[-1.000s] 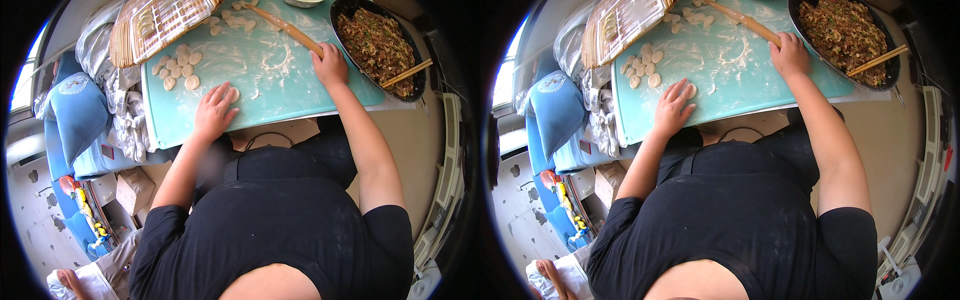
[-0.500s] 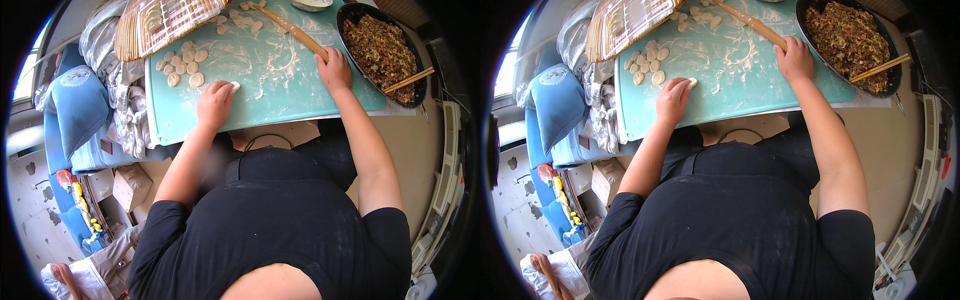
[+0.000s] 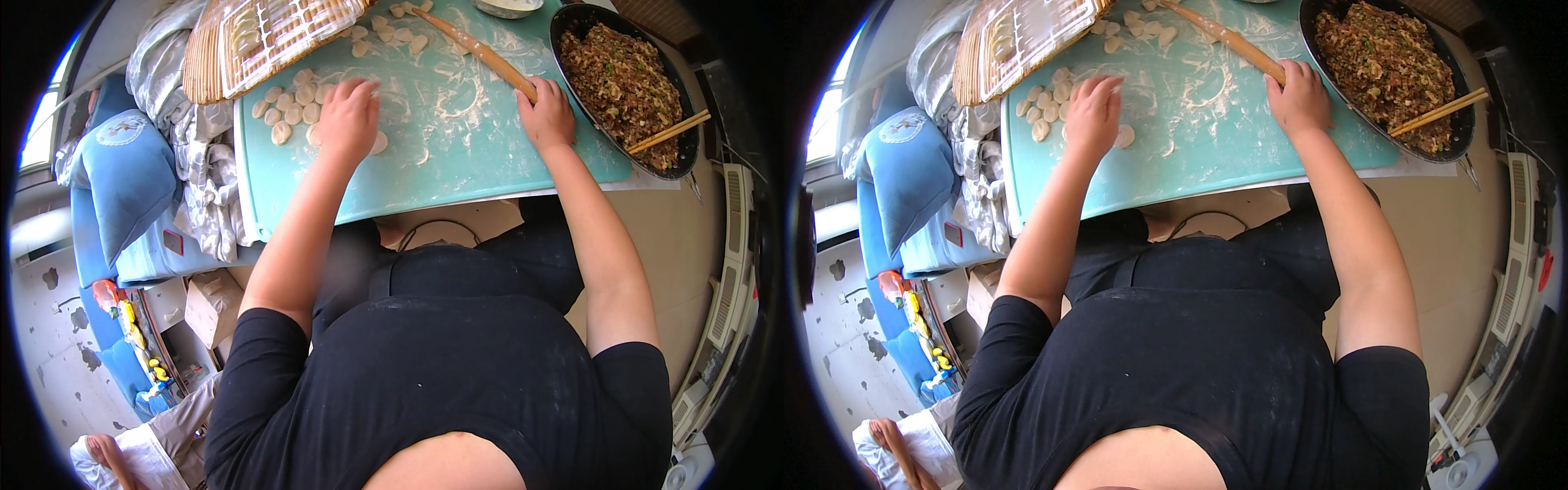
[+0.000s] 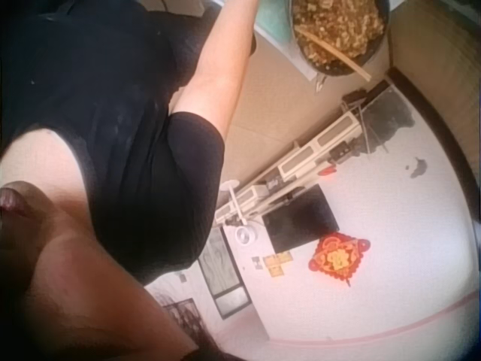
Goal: The person cuts a long log of dough into small pieces using a cleaver on a floured cutting board. They then roll the dough pieces into balls and flatten them into small circular wrappers using a rolling pin. A bowl of filling and a bamboo tray are visible nearby.
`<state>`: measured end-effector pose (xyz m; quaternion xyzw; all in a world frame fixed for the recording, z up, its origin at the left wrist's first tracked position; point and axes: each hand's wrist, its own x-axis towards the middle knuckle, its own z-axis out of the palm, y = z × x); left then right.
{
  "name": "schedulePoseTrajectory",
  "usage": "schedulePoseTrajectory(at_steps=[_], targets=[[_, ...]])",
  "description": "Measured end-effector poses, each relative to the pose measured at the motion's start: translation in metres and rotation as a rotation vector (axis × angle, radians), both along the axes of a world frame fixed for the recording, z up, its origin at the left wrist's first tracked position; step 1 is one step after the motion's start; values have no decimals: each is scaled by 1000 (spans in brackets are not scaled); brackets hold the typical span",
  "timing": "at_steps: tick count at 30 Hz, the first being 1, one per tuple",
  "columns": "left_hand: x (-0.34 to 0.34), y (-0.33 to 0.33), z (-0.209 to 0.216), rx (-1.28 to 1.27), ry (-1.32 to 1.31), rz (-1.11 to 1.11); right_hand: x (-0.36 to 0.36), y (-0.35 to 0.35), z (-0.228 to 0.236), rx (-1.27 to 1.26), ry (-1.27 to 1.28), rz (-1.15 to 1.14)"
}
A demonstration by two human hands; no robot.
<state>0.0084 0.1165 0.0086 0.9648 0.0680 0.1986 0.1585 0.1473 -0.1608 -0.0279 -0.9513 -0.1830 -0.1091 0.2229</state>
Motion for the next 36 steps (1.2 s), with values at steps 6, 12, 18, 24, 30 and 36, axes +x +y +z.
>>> schedulePoseTrajectory(at_steps=[6, 12, 18, 24, 30, 36], targets=[[14, -15, -30, 211, 301, -87, 1, 2, -3, 23, -31, 36], [9, -18, -29, 250, 288, -116, -8, -2, 2, 126, -78, 91], [8, -16, -22, 250, 291, -96, -7, -3, 3, 129, -87, 110], [12, -2, -32, 99, 270, -127, -5, 2, -2, 128, -105, 97], [-18, 3, -23, 124, 305, -146, -3, -1, -5, 100, -117, 61], [-6, 61, -34, 457, 372, 151, -3, 1, -5, 61, -144, 34]])
